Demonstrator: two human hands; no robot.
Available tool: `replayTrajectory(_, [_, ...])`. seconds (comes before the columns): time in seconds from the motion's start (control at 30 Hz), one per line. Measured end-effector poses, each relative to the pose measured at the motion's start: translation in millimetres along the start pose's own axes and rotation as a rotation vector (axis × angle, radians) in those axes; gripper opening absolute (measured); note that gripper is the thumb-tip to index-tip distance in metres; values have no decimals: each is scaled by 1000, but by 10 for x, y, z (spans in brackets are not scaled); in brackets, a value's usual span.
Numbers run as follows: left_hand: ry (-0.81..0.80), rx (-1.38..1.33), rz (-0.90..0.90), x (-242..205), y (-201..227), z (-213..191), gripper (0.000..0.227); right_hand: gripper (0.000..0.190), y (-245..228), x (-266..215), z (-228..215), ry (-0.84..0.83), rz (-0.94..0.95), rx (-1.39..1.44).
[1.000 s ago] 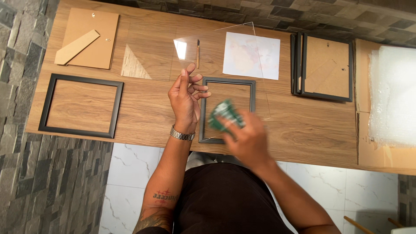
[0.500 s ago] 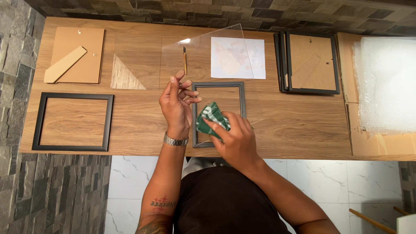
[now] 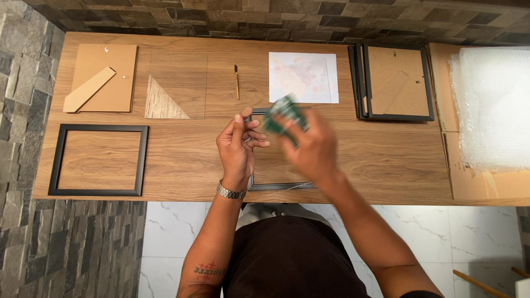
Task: The person wipes a clear glass pane with a green cloth, then wipes the inside of a black picture frame. The person handles the glass and frame on a wooden workbench with other frame parts nearby.
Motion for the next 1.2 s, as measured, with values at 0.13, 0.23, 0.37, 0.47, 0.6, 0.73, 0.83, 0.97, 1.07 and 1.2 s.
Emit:
replayTrajectory(0.13, [-15,38,15,49,-111,-62,37,42,174,32,38,64,55,-56])
replayTrajectory(0.23, [1,118,23,68,-175,-117,36,46,-93,89,175,-37,-78,100])
replayTrajectory(0.37, [-62,128,-10,-87,-121,-32,34,43,210,370,53,45,-42,60])
replayTrajectory(0.47, [-99,156,-5,-23,-254,-73,32,41,117,434,82,60,-43,53])
replayTrajectory(0.6, [-165,168,-34,145,-453,-315,29,31,-61,493,137,-11,-137,98])
replayTrajectory(0.73, [-137,201,-16,-3,-105,37,31,36,73,622,-14,89,-57,5])
replayTrajectory(0.83, [-75,173,20,172,-85,-94,31,34,-159,260,117,122,-73,-45])
replayTrajectory(0.97, [-42,174,67,152,100,-115,32,26,13,-139,296,48,-168,-67])
replayTrajectory(1.07, [-41,185,61,90,117,-100,33,29,661,-131,277,65,-24,-92])
replayTrajectory(1.2, [-6,223,111,64,188,-29,34,35,1022,-153,168,213,209,-44])
Point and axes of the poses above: each hand's wrist, its own x-axis towards the middle knuckle, its own z-axis out of the palm, y = z × x, the point moved 4 cm from there along x, towards the middle knuckle, and after that the axes turned 13 degrees about -z, right-handed, at the moved point
